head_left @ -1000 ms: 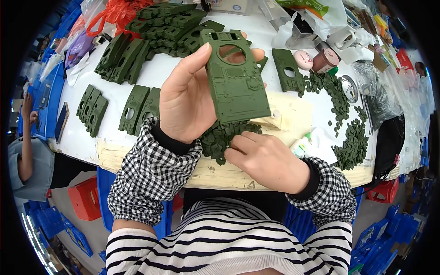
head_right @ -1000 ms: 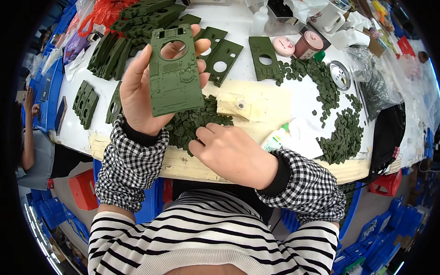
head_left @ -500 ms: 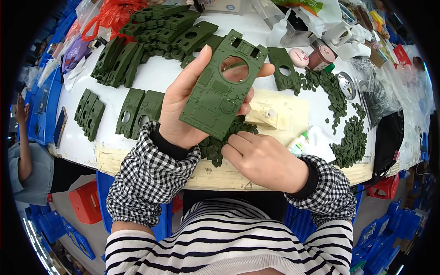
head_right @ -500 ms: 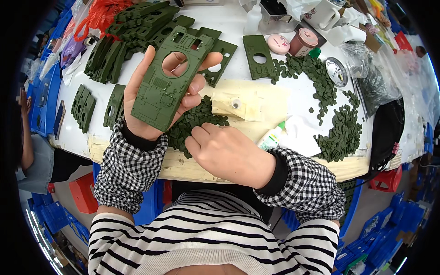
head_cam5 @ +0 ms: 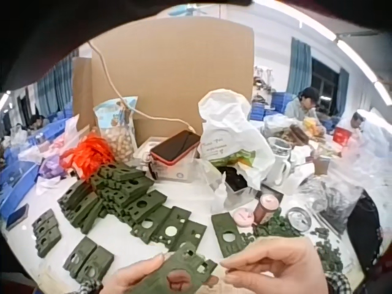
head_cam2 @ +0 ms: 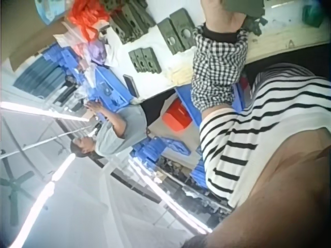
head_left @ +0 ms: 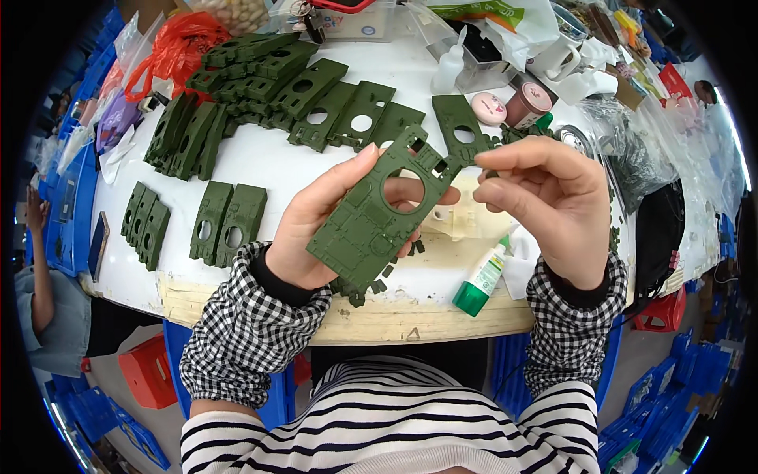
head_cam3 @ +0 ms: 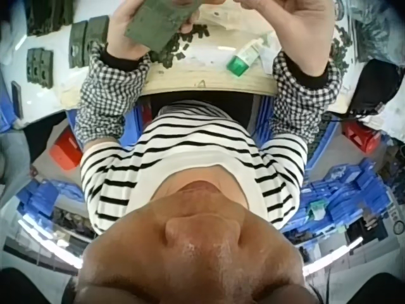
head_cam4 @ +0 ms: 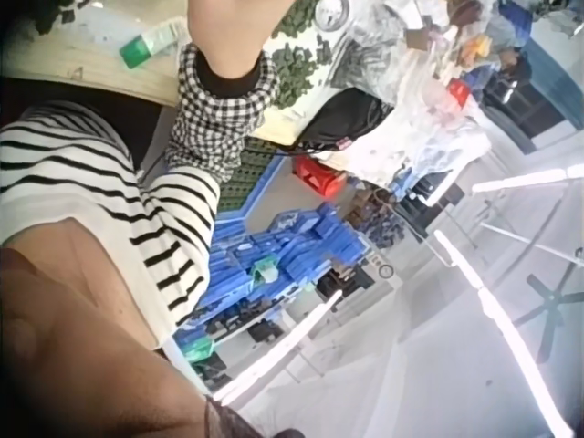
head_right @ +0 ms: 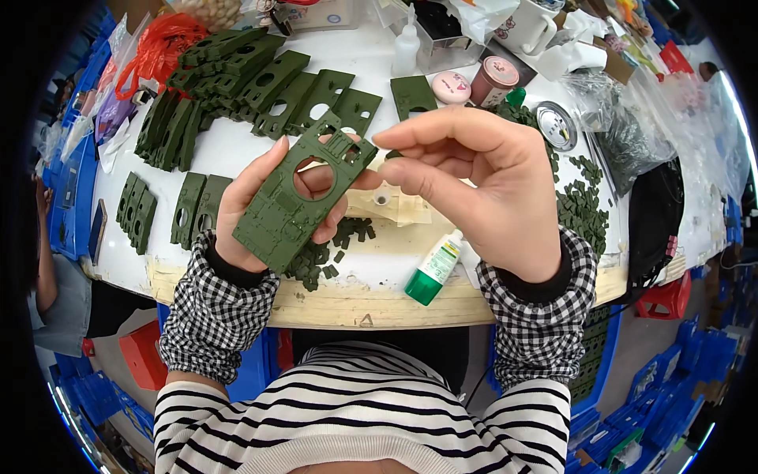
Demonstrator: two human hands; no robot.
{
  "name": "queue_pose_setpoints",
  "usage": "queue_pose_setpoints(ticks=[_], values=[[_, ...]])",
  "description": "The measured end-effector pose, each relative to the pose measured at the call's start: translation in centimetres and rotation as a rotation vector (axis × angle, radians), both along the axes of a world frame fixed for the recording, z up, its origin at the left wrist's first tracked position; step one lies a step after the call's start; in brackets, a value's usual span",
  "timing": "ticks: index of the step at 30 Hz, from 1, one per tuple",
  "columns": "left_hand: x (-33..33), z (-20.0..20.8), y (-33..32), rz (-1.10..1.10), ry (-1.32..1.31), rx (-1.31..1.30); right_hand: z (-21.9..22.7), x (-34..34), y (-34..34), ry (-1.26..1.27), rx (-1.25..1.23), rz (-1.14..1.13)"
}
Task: Assembling plastic toy tanks by applying glue and joining parts at a workstation.
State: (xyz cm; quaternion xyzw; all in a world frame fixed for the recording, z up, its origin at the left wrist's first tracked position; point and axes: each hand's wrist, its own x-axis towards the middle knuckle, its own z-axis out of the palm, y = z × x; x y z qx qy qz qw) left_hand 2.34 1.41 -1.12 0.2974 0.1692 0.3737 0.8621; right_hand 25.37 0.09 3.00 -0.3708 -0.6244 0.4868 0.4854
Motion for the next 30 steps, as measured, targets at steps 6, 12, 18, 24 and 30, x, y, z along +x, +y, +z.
queue_pose_setpoints(ticks=[6, 12, 18, 24, 30], values=[[-0.06, -0.11, -0.13, -0.057, 0.059, -0.018, -0.27, 0.42, 0.71, -0.022, -0.077, 0.02], [-0.04, -0.08, 0.05, -0.063, 0.097, 0.012, -0.33, 0.3, 0.82, 0.059, -0.184, 0.041], [-0.04, -0.05, 0.01, -0.067, 0.083, 0.0, 0.02, 0.52, 1.0, 0.081, -0.263, 0.1], [-0.08, -0.32, 0.15, -0.077, 0.086, 0.03, -0.15, 0.47, 0.89, 0.07, -0.236, 0.089], [-0.06, -0.22, 0.07, -0.068, 0.094, 0.035, -0.17, 0.42, 0.95, 0.07, -0.223, 0.086]])
